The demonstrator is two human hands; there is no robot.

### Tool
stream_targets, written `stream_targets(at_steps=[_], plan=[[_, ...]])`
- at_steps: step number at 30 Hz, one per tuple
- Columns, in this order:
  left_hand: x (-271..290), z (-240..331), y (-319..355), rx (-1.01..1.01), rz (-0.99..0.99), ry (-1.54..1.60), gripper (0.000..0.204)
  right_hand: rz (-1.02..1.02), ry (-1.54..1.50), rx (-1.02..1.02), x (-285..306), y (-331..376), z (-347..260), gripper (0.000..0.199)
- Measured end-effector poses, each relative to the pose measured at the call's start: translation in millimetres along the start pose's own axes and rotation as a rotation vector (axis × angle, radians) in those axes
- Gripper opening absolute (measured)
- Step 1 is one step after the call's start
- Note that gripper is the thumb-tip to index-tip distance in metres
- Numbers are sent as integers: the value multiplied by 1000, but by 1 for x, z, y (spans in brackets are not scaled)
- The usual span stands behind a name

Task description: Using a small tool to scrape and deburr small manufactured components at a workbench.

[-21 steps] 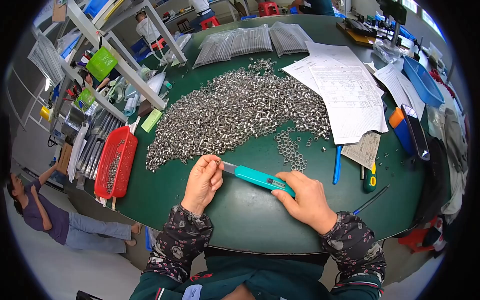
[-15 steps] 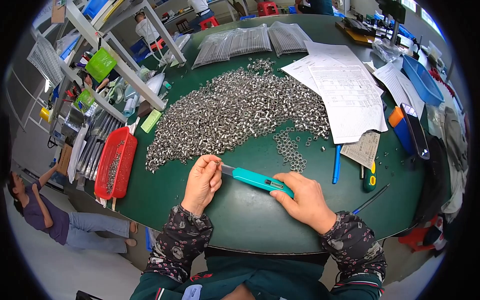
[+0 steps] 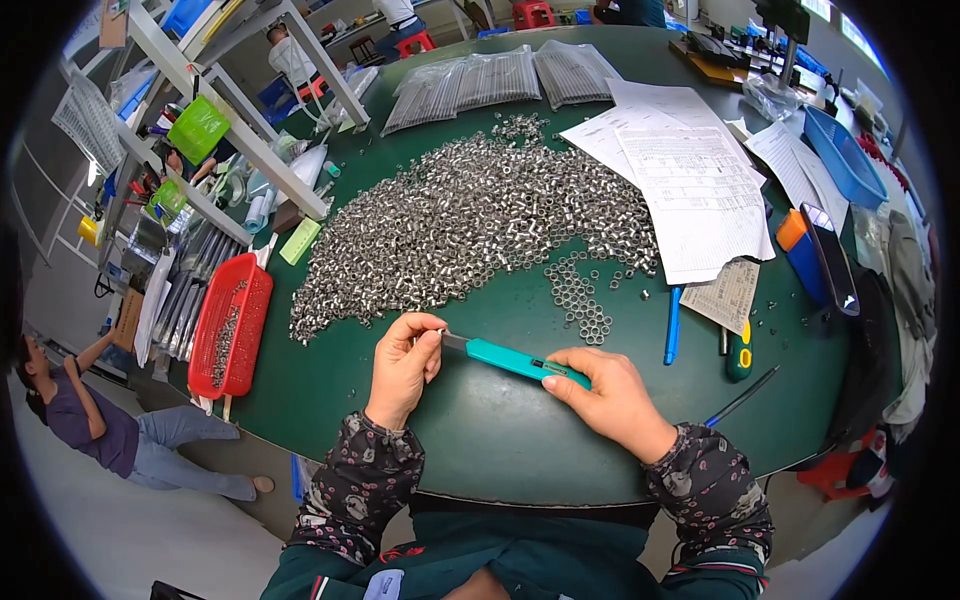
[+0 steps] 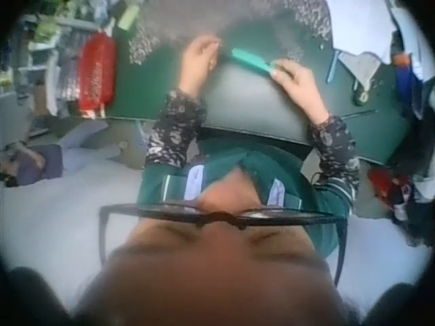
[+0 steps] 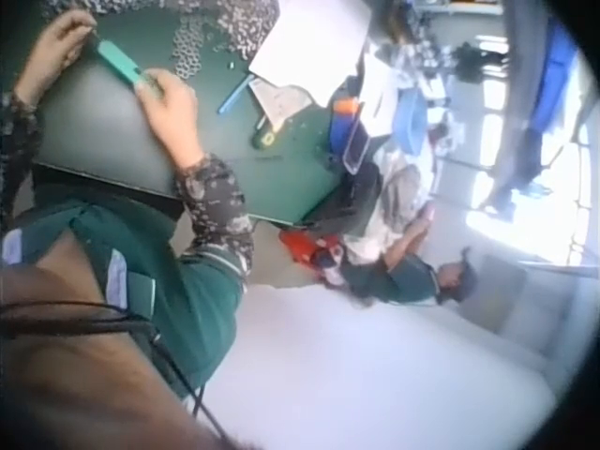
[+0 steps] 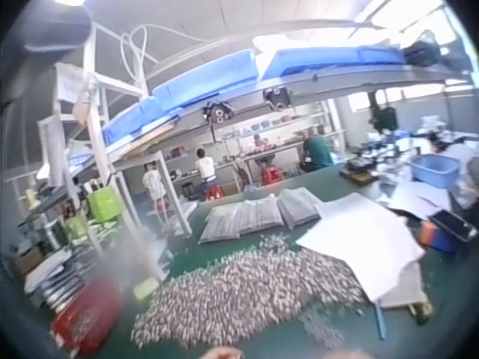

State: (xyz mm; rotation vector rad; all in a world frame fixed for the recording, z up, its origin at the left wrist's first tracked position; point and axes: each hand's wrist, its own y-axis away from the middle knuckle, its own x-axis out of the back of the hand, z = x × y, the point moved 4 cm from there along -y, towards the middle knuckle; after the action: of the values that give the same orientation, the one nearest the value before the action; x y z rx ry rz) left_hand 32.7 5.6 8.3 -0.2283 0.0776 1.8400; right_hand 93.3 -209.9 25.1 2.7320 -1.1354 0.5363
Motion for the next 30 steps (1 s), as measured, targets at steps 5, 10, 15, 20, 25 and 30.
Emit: stream_targets(at_steps=[5,10,15,20,25,30], plan=[[4,-2,-1,66,126,12,11,390,396,367,3,10,-23,24],[4,-5,-3,84,90,151,13,283,395,337,5,8,-21,25],[2,-4,-4,88,47,188,13,193,266,251,1,4,-9,26],[0,-4,-4,68,35,148,11,153,244,240,0,2,-7,27],[2,-5,-4,111,8,71,11,174,314,226,3,4,-12,26],[5,-8,-3,191,41,189,12,349,400,370,8,7,-25,25]])
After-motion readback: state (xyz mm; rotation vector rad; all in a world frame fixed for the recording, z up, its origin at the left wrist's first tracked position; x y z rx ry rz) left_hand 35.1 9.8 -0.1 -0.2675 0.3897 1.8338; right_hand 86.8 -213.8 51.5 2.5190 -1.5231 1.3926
